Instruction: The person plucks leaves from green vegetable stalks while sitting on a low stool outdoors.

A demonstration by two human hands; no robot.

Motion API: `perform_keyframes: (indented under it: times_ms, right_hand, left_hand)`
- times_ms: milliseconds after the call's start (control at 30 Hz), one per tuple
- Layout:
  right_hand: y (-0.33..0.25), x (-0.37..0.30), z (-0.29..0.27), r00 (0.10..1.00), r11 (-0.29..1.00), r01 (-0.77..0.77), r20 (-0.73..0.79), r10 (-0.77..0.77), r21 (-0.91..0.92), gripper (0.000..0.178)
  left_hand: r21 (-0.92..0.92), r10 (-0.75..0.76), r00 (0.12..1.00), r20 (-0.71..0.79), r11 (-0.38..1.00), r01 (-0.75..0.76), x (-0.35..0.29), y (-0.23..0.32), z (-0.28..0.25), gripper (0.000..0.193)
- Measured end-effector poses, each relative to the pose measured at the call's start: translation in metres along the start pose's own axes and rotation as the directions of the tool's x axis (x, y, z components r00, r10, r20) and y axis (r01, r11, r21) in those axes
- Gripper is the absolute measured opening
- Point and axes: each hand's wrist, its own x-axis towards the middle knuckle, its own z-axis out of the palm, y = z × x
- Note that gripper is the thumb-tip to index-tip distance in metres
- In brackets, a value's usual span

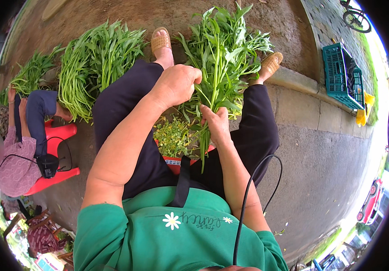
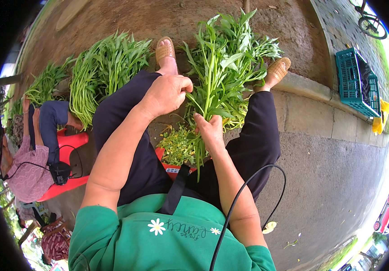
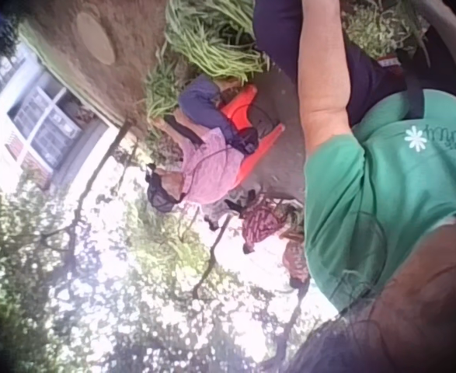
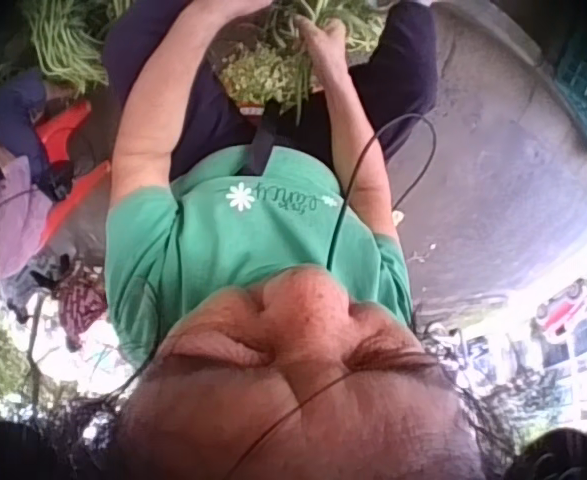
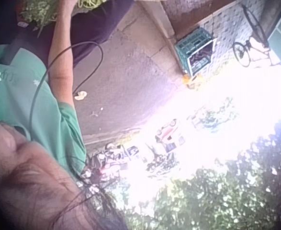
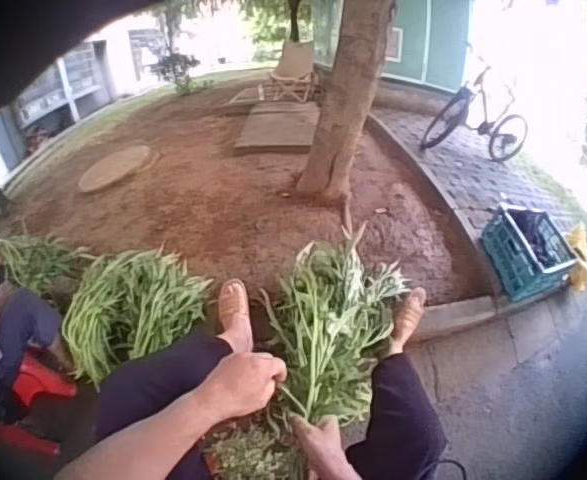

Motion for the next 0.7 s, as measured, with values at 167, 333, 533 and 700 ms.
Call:
perform_keyframes:
  times_ms: [167,333,533,700]
  right_hand:
    - [0.005,0.003,-0.001,1.0,1.0,-0.019,-0.011,0.019,0.015,0.013]
    - [0.003,0.002,-0.001,1.0,1.0,-0.019,-0.002,0.019,-0.019,0.014]
    - [-0.004,-0.002,0.002,1.0,1.0,-0.023,-0.018,0.022,-0.014,0.011]
    - [0.0,-0.002,0.001,1.0,0.998,0.001,-0.011,0.0,0.067,0.012]
  left_hand:
    - [0.026,0.013,0.998,-0.058,1.0,-0.011,0.0,0.006,-0.001,0.015]
    - [0.008,0.024,0.993,-0.115,1.0,-0.023,0.002,0.006,0.005,0.017]
    - [-0.041,-0.026,0.987,-0.161,0.999,0.02,0.006,0.004,0.012,0.019]
    - [-0.031,-0.092,0.969,-0.228,0.996,0.087,0.008,0.01,0.004,0.014]
